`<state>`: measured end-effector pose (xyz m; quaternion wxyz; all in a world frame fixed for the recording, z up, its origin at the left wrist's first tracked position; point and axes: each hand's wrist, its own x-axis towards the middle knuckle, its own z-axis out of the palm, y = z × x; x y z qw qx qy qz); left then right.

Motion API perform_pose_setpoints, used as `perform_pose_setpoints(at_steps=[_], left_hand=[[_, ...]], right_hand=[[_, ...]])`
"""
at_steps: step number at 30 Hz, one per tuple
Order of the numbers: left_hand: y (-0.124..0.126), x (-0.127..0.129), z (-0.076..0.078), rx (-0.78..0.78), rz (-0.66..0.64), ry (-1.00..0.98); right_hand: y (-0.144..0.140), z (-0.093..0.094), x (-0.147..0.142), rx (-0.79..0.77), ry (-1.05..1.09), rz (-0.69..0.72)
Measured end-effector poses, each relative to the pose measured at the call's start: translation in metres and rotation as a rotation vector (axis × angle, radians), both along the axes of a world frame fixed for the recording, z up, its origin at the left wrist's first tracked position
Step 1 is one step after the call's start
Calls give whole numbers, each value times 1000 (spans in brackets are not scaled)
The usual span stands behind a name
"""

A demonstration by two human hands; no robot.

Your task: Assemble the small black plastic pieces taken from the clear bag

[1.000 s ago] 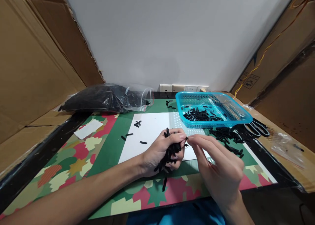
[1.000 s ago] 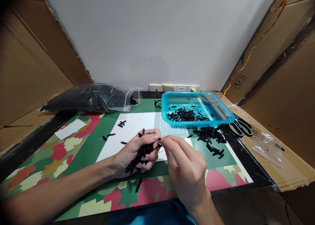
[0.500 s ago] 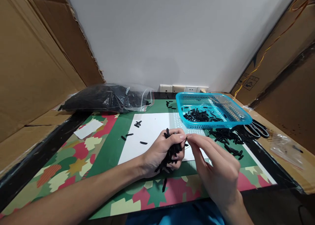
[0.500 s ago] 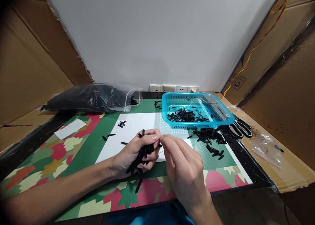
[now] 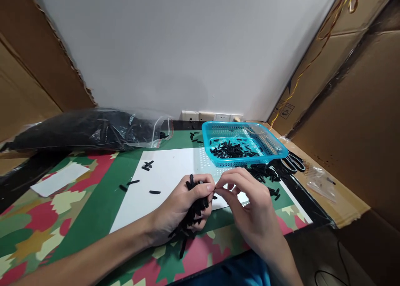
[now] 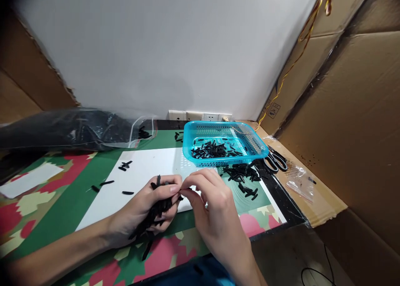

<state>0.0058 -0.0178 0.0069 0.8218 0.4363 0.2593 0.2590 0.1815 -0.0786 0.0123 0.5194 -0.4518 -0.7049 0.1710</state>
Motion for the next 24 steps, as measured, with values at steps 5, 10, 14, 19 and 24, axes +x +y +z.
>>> perform_pose_setpoints(at_steps=[5,10,14,19,24], left_hand=[[0,0,1,16,-14,15],[1,-1,3,28,-27,24],[1,-2,2,27,-40,19],[1,-3,0,53,-40,23],[2,-3,0,47,-32,19]], right_hand=[[-3,4,3,-131,77,103],[-1,1,0,-144,118,95],[-1,0,-1,-163,135,111],[-2,2,-1,-227,219,152],[0,-1,-5,-236,329,172]])
